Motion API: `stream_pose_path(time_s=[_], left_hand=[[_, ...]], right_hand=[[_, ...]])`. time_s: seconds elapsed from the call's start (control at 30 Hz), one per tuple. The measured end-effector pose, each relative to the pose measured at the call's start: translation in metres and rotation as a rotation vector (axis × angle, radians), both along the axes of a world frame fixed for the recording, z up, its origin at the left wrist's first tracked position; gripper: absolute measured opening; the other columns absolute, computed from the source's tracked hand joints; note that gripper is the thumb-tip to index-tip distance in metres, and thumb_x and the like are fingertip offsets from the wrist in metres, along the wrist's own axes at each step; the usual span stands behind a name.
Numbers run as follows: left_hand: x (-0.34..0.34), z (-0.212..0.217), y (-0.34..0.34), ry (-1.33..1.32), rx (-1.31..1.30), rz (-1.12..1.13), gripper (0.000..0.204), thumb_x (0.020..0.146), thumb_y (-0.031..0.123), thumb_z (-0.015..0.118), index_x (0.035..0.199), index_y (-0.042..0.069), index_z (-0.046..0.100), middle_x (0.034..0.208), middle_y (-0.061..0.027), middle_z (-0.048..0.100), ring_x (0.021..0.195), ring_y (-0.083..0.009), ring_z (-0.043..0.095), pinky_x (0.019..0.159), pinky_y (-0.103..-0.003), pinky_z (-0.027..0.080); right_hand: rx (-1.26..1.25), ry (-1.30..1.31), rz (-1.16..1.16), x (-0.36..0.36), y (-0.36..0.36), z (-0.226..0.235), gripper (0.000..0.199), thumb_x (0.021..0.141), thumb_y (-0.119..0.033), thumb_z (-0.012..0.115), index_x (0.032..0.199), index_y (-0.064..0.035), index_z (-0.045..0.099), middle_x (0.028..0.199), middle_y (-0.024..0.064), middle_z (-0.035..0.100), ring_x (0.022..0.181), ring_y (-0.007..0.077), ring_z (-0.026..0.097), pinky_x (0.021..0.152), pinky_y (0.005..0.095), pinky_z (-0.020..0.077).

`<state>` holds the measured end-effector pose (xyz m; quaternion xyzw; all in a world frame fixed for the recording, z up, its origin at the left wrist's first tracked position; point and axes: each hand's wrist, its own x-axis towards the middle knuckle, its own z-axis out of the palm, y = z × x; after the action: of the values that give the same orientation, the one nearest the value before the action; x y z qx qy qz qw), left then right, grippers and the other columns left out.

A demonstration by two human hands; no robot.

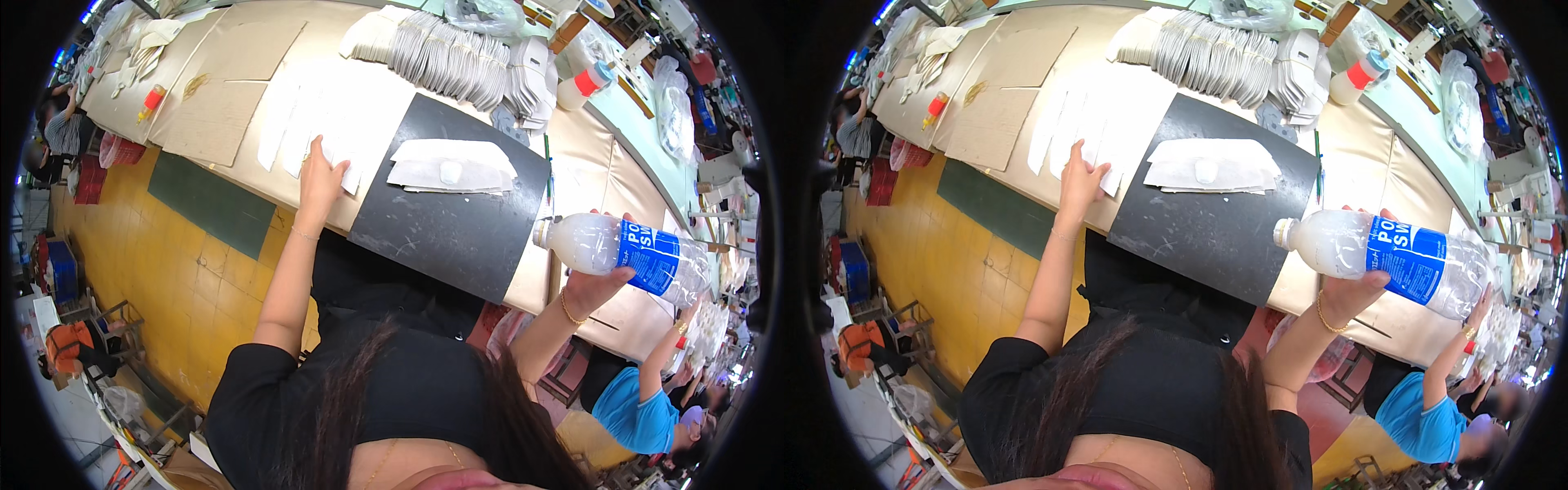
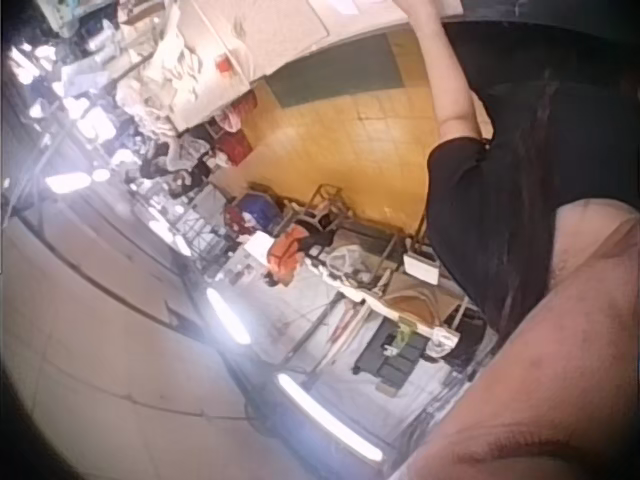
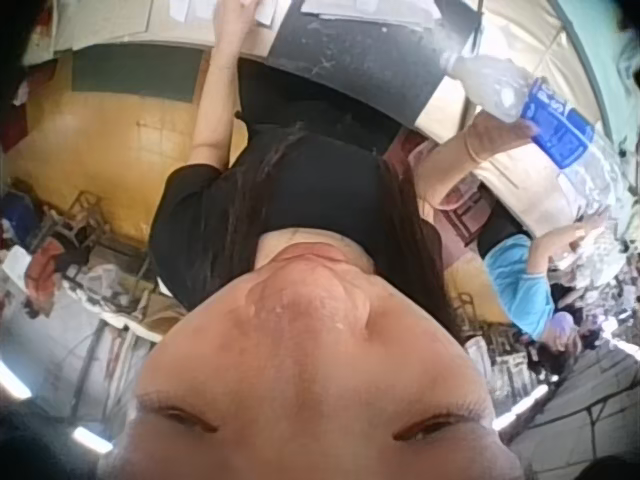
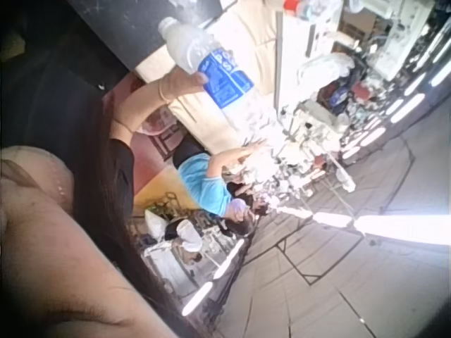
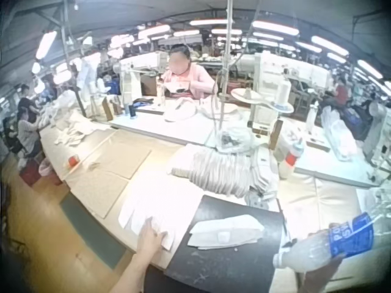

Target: The person uses a small tool to mark or press a spot on white fabric pieces, then applies glue from a bottle to the edges of the pieces. The person handles the fabric pieces one at a time and stacks them on the table.

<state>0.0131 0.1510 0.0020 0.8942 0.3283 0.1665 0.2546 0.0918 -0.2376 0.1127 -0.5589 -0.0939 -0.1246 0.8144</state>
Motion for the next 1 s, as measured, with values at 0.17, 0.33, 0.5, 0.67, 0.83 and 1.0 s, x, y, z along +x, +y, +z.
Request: stream_pose_path(time_s=[0.17, 0.33, 0.5, 0.67, 0.83, 1.0], left_hand=[[0.005, 0.035, -0.034, -0.037, -0.077, -0.171, 0.042, 0.078, 0.013, 0.072, 0.116, 0.003, 0.057, 0.101, -0.0162, 0.055, 0.088, -0.0285, 0.058, 0.078, -0.037, 0.049], [0.036, 0.037, -0.093, -0.319, 0.161, -0.681, 0.039, 0.074, 0.015, 0.074, 0.108, 0.003, 0.063, 0.100, -0.0116, 0.054, 0.093, -0.0270, 0.054, 0.080, -0.037, 0.044], [0.041, 0.023, -0.103, -0.329, 0.300, -0.680, 0.035, 0.072, 0.017, 0.075, 0.102, 0.005, 0.063, 0.100, -0.0072, 0.054, 0.093, -0.0244, 0.052, 0.080, -0.037, 0.041], [0.036, 0.027, -0.105, -0.230, 0.304, -0.670, 0.025, 0.070, 0.017, 0.076, 0.084, 0.008, 0.057, 0.099, -0.0057, 0.053, 0.096, -0.0237, 0.050, 0.081, -0.036, 0.038], [0.037, 0.048, -0.101, -0.081, -0.188, -0.800, 0.023, 0.075, 0.010, 0.073, 0.082, 0.006, 0.052, 0.093, -0.0092, 0.060, 0.086, -0.0233, 0.060, 0.072, -0.035, 0.047], [0.029, 0.072, -0.098, 0.127, -1.510, -0.689, 0.022, 0.082, 0.005, 0.067, 0.099, -0.001, 0.054, 0.097, -0.0154, 0.064, 0.075, -0.0174, 0.066, 0.061, -0.027, 0.056]], right_hand=[[0.079, 0.016, 0.018, -0.002, 0.005, 0.001, 0.095, 0.066, -0.060, 0.075, 0.129, 0.0022, 0.039, 0.113, 0.0187, 0.058, 0.105, 0.0375, 0.059, 0.090, 0.0496, 0.0509], [-0.019, -0.040, -0.048, -0.005, 0.014, 0.000, 0.095, 0.066, -0.059, 0.075, 0.130, -0.0008, 0.035, 0.121, 0.0167, 0.050, 0.101, 0.0319, 0.060, 0.086, 0.0526, 0.0540], [-0.027, -0.011, -0.046, -0.012, 0.006, 0.000, 0.095, 0.066, -0.061, 0.073, 0.129, -0.0009, 0.038, 0.121, 0.0169, 0.051, 0.103, 0.0322, 0.059, 0.087, 0.0541, 0.0529], [0.001, -0.006, -0.007, -0.009, 0.010, -0.006, 0.092, 0.067, -0.059, 0.074, 0.130, -0.0021, 0.037, 0.122, 0.0178, 0.051, 0.104, 0.0323, 0.059, 0.088, 0.0556, 0.0519], [0.009, -0.059, 0.014, -0.009, 0.017, -0.004, 0.090, 0.069, -0.054, 0.076, 0.131, -0.0035, 0.036, 0.121, 0.0171, 0.051, 0.104, 0.0312, 0.059, 0.088, 0.0555, 0.0518], [-0.027, -0.103, -0.107, -0.011, 0.027, 0.004, 0.093, 0.070, -0.058, 0.072, 0.129, 0.0062, 0.040, 0.115, 0.0155, 0.058, 0.109, 0.0312, 0.057, 0.096, 0.0490, 0.0470]])
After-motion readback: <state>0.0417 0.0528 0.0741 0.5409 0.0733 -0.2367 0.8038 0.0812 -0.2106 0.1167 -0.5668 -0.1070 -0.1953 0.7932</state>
